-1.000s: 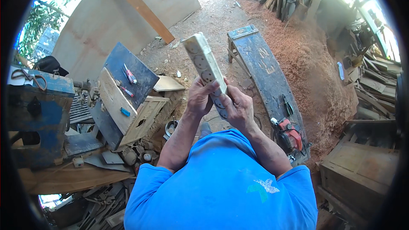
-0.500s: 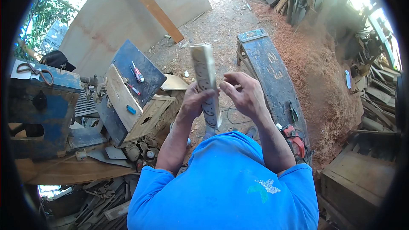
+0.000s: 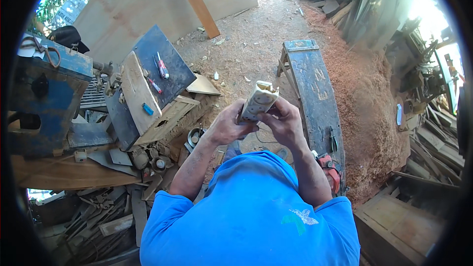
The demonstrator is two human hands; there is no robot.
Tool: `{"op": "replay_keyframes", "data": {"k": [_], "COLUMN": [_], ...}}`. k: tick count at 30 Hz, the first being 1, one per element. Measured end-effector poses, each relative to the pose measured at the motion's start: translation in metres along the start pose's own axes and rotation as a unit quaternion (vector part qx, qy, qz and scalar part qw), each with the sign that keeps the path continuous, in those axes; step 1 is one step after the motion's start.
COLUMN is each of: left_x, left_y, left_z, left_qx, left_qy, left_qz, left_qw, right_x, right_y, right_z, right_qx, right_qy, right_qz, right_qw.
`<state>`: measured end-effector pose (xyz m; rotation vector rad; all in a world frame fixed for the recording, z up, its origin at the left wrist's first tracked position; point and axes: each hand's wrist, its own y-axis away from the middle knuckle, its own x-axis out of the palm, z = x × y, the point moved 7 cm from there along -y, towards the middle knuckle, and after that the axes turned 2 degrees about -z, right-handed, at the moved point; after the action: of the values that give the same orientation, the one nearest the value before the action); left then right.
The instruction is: The person uses a screwdriver to tighten internal connections within a plastic power strip housing and then reassembles the outer casing pieces together by hand.
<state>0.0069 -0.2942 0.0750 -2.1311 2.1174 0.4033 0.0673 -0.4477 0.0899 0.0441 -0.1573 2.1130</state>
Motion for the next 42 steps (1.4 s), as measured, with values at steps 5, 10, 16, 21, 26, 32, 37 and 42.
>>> {"op": "replay_keyframes", "data": {"k": [5, 10, 16, 21, 26, 32, 37, 42], "left_x": [-0.027, -0.021, -0.019, -0.009, -0.007, -0.006, -0.006, 0.0], "left_y": [0.012, 0.031, 0.044, 0.043, 0.045, 0.045, 0.041, 0.041], "left_z": [-0.065, -0.101, -0.105, -0.112, -0.109, -0.105, -0.109, -0.109], "left_qx": [0.252, 0.352, 0.404, 0.392, 0.387, 0.384, 0.378, 0.405], "left_qy": [0.025, -0.055, -0.059, -0.034, -0.063, -0.055, -0.043, -0.037], "left_qz": [-0.083, -0.043, -0.027, -0.037, -0.071, -0.061, -0.045, -0.048], "left_qw": [0.964, 0.933, 0.912, 0.918, 0.917, 0.92, 0.924, 0.912], "right_x": [0.014, 0.016, 0.021, 0.025, 0.029, 0.033, 0.031, 0.027], "right_y": [0.015, 0.03, 0.041, 0.042, 0.041, 0.043, 0.043, 0.04], "right_z": [0.037, 0.057, 0.065, 0.065, 0.064, 0.058, 0.055, 0.057], "right_qx": [-0.176, -0.322, -0.343, -0.341, -0.335, -0.327, -0.321, -0.318], "right_qy": [0.242, 0.263, 0.263, 0.263, 0.257, 0.233, 0.22, 0.215], "right_qz": [0.017, -0.018, 0.002, 0.01, 0.011, 0.031, 0.033, 0.047], "right_qw": [0.954, 0.909, 0.902, 0.903, 0.907, 0.915, 0.921, 0.922]}}
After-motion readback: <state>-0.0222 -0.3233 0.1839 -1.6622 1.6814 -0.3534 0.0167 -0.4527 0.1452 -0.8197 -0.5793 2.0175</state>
